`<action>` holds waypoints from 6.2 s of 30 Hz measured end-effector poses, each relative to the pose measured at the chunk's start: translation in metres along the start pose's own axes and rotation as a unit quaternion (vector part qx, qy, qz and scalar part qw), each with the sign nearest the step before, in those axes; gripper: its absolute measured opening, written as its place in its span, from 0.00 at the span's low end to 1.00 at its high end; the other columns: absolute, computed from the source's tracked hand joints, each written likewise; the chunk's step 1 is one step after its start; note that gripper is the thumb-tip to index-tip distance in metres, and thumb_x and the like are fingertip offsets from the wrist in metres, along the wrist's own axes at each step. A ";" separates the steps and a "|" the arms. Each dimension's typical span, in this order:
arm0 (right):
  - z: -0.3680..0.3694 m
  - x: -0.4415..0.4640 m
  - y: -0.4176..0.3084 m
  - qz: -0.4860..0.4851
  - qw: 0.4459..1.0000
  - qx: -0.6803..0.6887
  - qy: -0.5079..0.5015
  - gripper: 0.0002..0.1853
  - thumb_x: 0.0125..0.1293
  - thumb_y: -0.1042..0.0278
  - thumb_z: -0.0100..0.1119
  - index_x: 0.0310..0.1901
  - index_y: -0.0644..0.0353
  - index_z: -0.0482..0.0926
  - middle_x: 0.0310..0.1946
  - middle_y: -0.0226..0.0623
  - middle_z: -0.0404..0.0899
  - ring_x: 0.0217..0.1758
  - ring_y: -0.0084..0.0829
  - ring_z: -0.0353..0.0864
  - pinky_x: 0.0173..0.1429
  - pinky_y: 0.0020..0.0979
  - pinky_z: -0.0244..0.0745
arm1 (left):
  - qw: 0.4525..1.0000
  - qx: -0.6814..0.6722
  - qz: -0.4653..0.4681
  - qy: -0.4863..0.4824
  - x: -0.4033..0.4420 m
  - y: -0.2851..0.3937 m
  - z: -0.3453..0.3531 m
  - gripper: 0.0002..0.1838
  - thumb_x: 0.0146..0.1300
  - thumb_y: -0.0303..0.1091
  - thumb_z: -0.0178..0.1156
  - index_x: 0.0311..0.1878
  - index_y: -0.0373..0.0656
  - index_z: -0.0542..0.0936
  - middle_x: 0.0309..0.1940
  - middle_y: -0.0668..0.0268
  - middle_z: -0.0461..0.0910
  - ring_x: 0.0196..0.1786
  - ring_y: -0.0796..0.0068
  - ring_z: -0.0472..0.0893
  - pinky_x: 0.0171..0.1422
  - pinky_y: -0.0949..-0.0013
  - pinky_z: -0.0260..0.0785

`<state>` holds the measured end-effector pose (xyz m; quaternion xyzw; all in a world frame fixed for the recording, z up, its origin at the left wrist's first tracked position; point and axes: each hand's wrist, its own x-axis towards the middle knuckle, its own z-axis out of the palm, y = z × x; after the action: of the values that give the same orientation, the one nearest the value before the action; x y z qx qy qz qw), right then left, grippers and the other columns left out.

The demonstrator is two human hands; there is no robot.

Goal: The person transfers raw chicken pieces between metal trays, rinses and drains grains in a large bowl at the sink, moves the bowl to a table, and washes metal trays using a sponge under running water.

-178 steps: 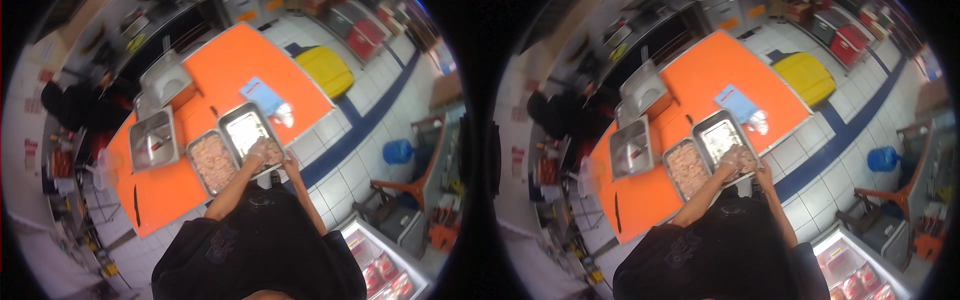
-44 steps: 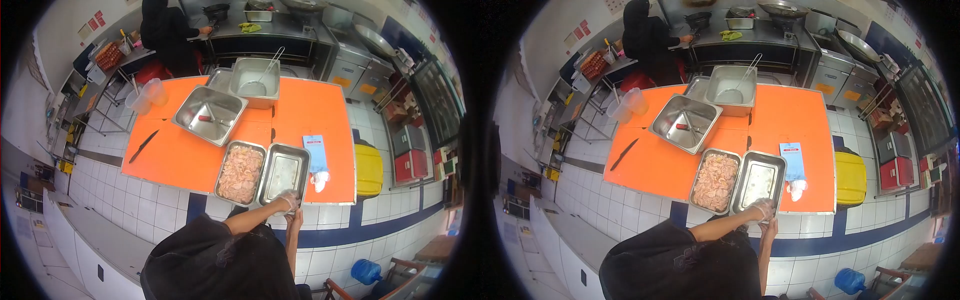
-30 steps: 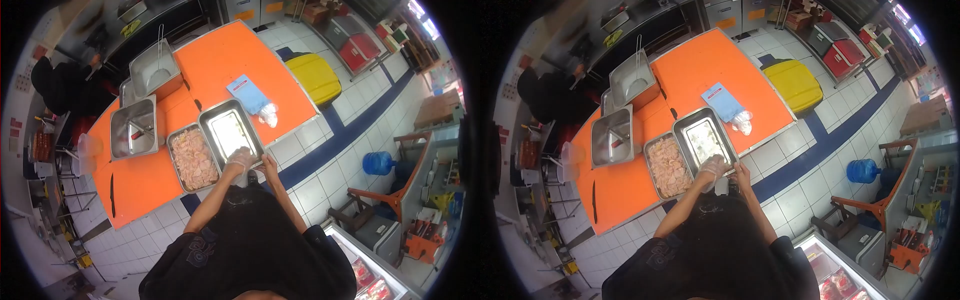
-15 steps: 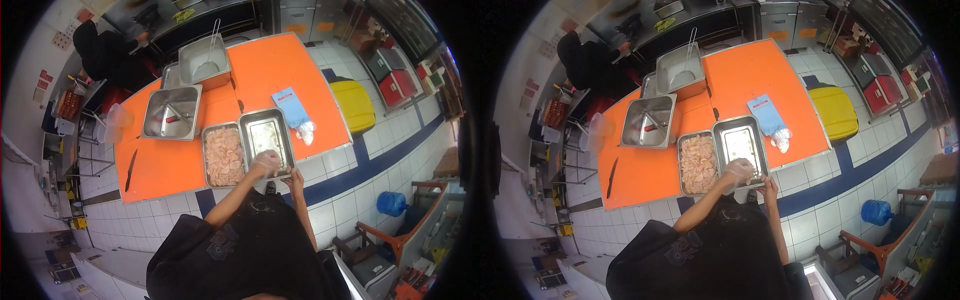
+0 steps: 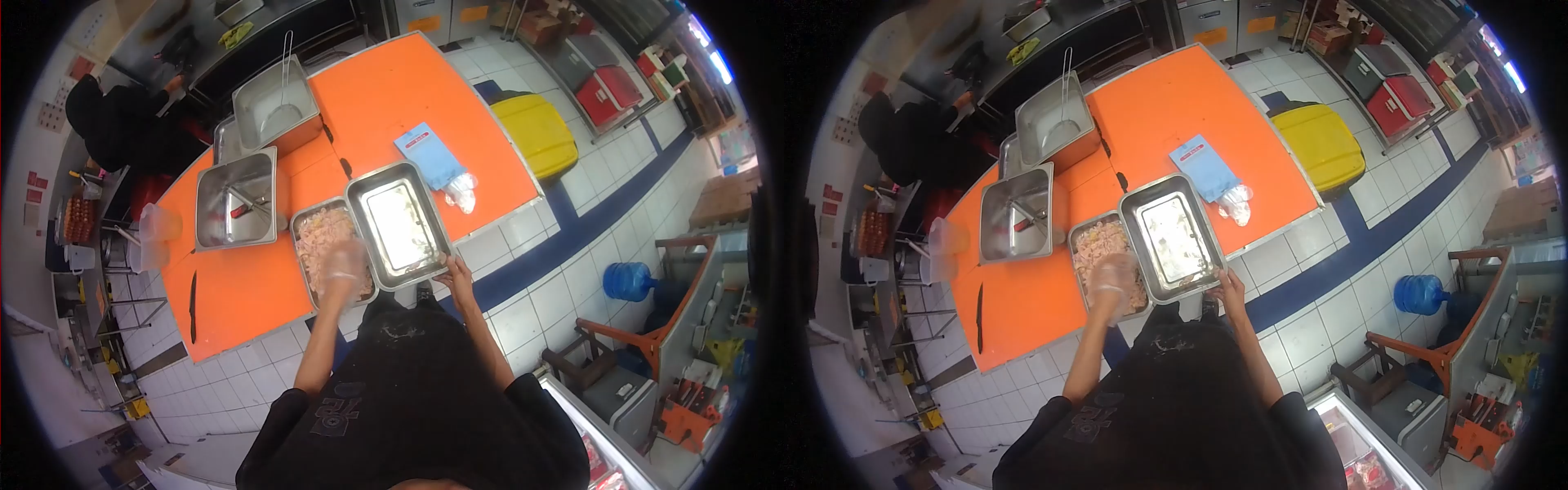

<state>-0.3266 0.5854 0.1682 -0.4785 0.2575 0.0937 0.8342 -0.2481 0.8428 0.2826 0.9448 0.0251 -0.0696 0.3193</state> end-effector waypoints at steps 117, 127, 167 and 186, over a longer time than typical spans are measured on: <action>-0.008 0.005 0.009 0.004 1.000 -0.002 0.004 0.17 0.73 0.56 0.52 0.50 0.63 0.73 0.32 0.34 0.76 0.31 0.28 0.81 0.46 0.34 0.81 | 0.978 -0.099 -0.161 0.083 -0.011 -0.221 0.039 0.04 0.62 0.30 0.56 0.35 0.42 0.79 0.30 0.57 0.80 0.36 0.62 0.81 0.37 0.60 0.73; -0.005 0.005 0.004 0.006 1.000 -0.004 0.017 0.15 0.73 0.57 0.52 0.48 0.62 0.72 0.27 0.32 0.73 0.30 0.27 0.80 0.45 0.33 0.81 | 0.982 -0.055 -0.148 0.099 0.019 -0.115 -0.019 0.11 0.62 0.34 0.51 0.35 0.39 0.81 0.34 0.50 0.81 0.39 0.52 0.81 0.44 0.55 0.73; -0.010 0.004 0.008 0.003 1.000 -0.006 0.000 0.16 0.72 0.54 0.54 0.46 0.60 0.70 0.23 0.33 0.71 0.27 0.29 0.80 0.46 0.35 0.81 | 0.983 0.182 -0.031 -0.024 -0.084 -0.121 0.008 0.12 0.58 0.34 0.52 0.33 0.37 0.82 0.35 0.47 0.82 0.43 0.47 0.81 0.48 0.52 0.72; -0.004 0.002 0.001 -0.007 1.000 -0.006 -0.002 0.17 0.73 0.56 0.54 0.52 0.62 0.73 0.33 0.34 0.78 0.30 0.27 0.81 0.46 0.35 0.82 | 0.995 0.079 0.010 0.067 -0.014 -0.088 -0.027 0.13 0.62 0.38 0.51 0.31 0.40 0.81 0.33 0.50 0.80 0.40 0.48 0.79 0.44 0.51 0.69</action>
<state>-0.3265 0.5825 0.1642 -0.4851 0.2520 0.0904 0.8325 -0.2672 0.9285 0.2531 0.9697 0.0314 -0.0043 0.2422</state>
